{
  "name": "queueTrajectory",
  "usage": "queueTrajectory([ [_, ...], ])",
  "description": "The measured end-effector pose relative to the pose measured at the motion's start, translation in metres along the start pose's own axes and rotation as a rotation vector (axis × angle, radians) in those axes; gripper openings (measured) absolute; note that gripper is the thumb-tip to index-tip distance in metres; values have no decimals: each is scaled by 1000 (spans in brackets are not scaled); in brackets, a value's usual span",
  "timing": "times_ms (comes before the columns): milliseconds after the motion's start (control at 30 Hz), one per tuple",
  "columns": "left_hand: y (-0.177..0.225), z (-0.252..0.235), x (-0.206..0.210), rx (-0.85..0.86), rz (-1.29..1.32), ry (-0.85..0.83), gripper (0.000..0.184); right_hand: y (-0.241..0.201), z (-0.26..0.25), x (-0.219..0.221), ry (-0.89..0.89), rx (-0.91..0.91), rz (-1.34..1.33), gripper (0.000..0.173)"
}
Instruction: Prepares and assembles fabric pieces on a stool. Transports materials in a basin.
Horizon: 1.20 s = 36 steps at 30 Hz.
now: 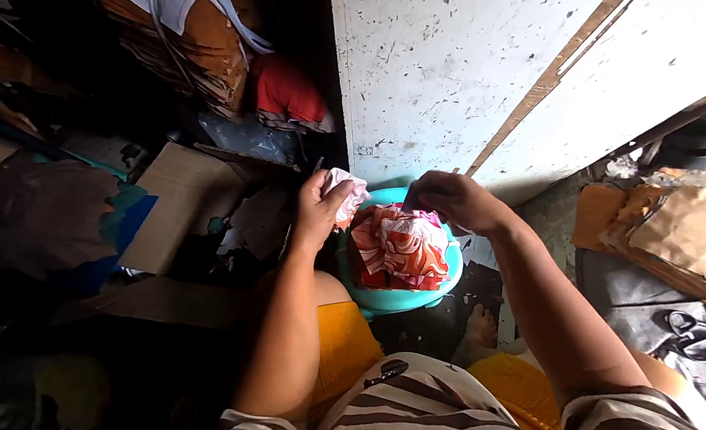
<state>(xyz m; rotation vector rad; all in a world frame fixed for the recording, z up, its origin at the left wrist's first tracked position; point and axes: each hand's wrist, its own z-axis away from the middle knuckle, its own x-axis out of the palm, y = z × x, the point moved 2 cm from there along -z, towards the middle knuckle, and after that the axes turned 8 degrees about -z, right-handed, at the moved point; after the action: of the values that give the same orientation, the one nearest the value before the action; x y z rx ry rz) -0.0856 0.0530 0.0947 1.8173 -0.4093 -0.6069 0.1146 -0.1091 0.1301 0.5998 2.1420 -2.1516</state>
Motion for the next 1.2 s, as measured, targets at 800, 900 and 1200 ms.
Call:
queueTrajectory([
  [800,-9,-10,7,58,-204,-59,23,66,-48,3,-135,294,662,28],
  [900,5,-10,0,57,-315,-113,31,60,-45,-10,-77,106,633,17],
  [1200,10,-7,-3,66,-293,-133,31,14,-34,-31,41,146,463,31],
])
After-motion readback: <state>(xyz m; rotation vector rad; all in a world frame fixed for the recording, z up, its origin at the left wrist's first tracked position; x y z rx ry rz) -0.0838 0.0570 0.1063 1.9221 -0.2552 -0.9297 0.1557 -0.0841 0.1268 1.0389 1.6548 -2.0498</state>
